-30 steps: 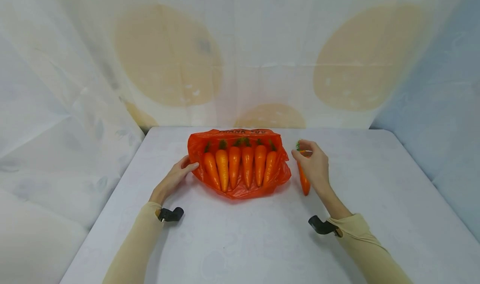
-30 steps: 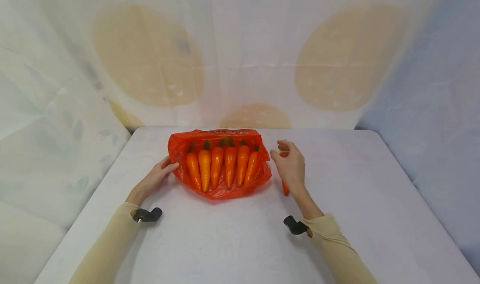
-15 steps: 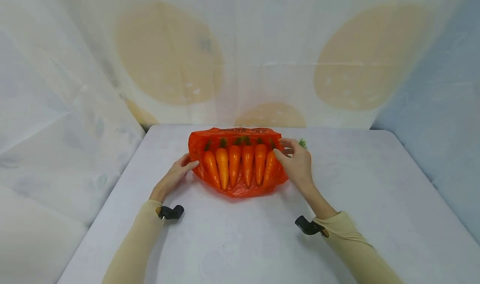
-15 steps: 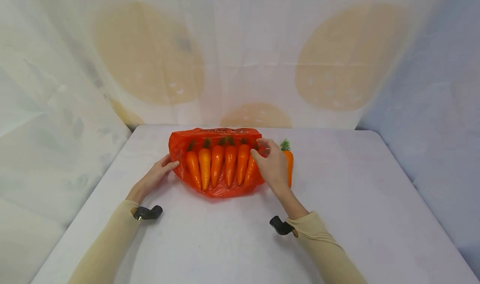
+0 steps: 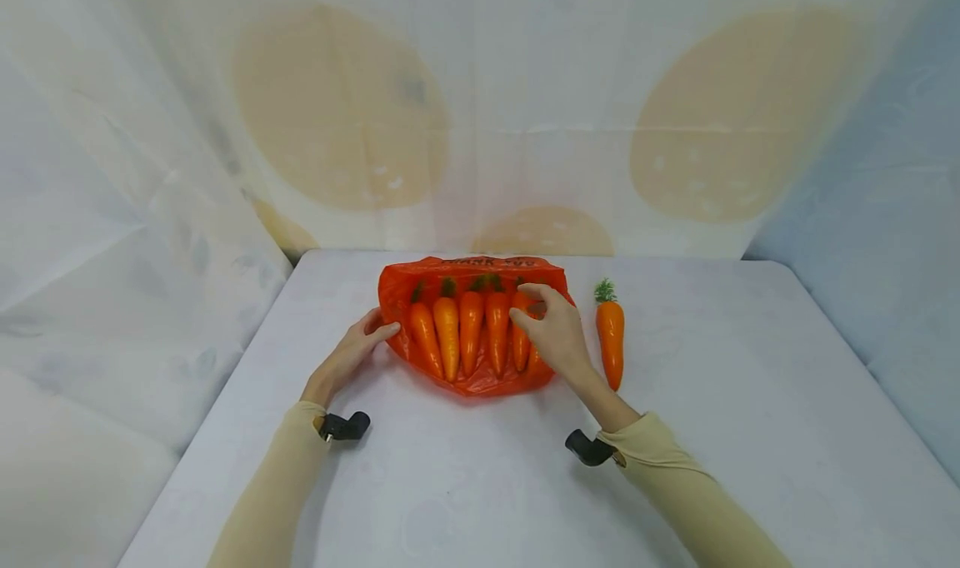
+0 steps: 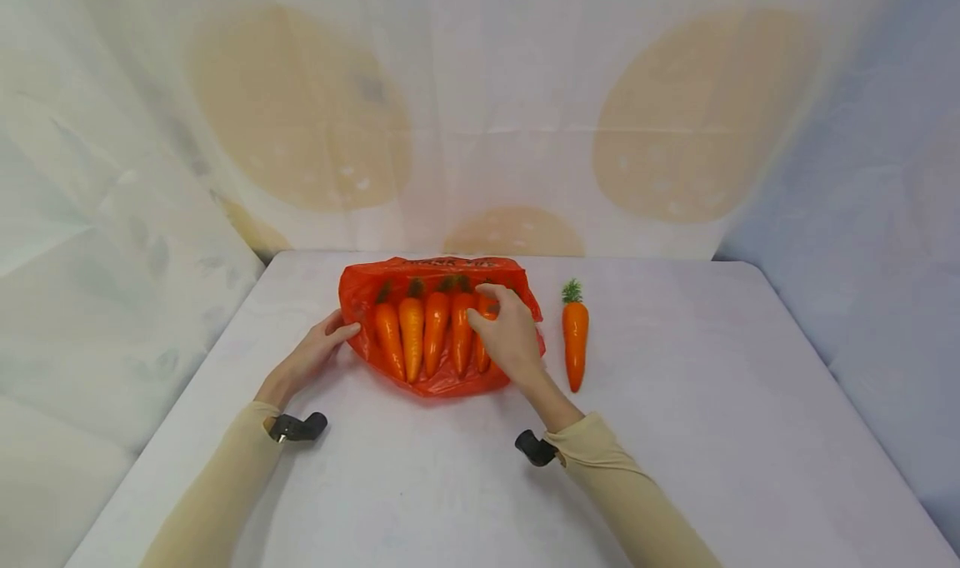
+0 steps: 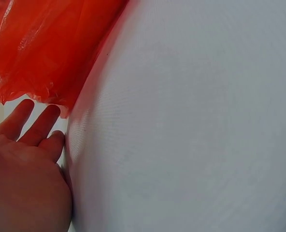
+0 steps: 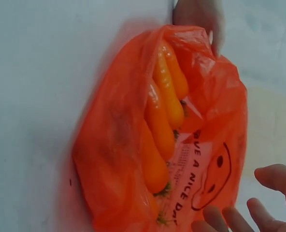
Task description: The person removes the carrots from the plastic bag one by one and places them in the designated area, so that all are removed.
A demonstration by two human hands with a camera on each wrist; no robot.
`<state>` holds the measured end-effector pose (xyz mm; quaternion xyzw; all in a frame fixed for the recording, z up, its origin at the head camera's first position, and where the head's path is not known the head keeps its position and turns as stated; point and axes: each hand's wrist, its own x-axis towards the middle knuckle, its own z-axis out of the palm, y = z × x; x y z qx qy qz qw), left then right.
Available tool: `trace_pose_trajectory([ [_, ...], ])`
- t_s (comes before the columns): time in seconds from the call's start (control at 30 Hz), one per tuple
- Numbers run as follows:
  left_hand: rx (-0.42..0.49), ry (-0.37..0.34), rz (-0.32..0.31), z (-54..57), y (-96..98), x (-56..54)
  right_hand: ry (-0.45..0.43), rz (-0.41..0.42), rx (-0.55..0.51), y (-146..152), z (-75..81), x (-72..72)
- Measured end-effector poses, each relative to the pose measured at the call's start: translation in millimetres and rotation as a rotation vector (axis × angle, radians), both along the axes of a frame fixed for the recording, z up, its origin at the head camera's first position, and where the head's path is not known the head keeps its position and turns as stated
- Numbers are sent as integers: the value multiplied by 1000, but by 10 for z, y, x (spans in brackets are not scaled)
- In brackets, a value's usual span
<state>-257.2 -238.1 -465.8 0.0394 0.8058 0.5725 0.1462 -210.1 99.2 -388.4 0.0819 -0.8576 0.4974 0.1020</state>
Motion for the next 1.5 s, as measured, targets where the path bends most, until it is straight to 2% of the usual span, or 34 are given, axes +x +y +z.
trace_pose_trajectory([
  [0.53,12,11,1,-26,13,15,-157,17,57,-166,-250,-121],
  [0.8,35,32,-10,-49,20,16,-167,-14,76,-201,-338,-207],
  [1.17,37,13,-1,-50,12,23,-207,-33,212,-382,-303,-234],
  [1.5,29,27,12,-23,5,20,-207,-46,264,-495,-323,-248],
])
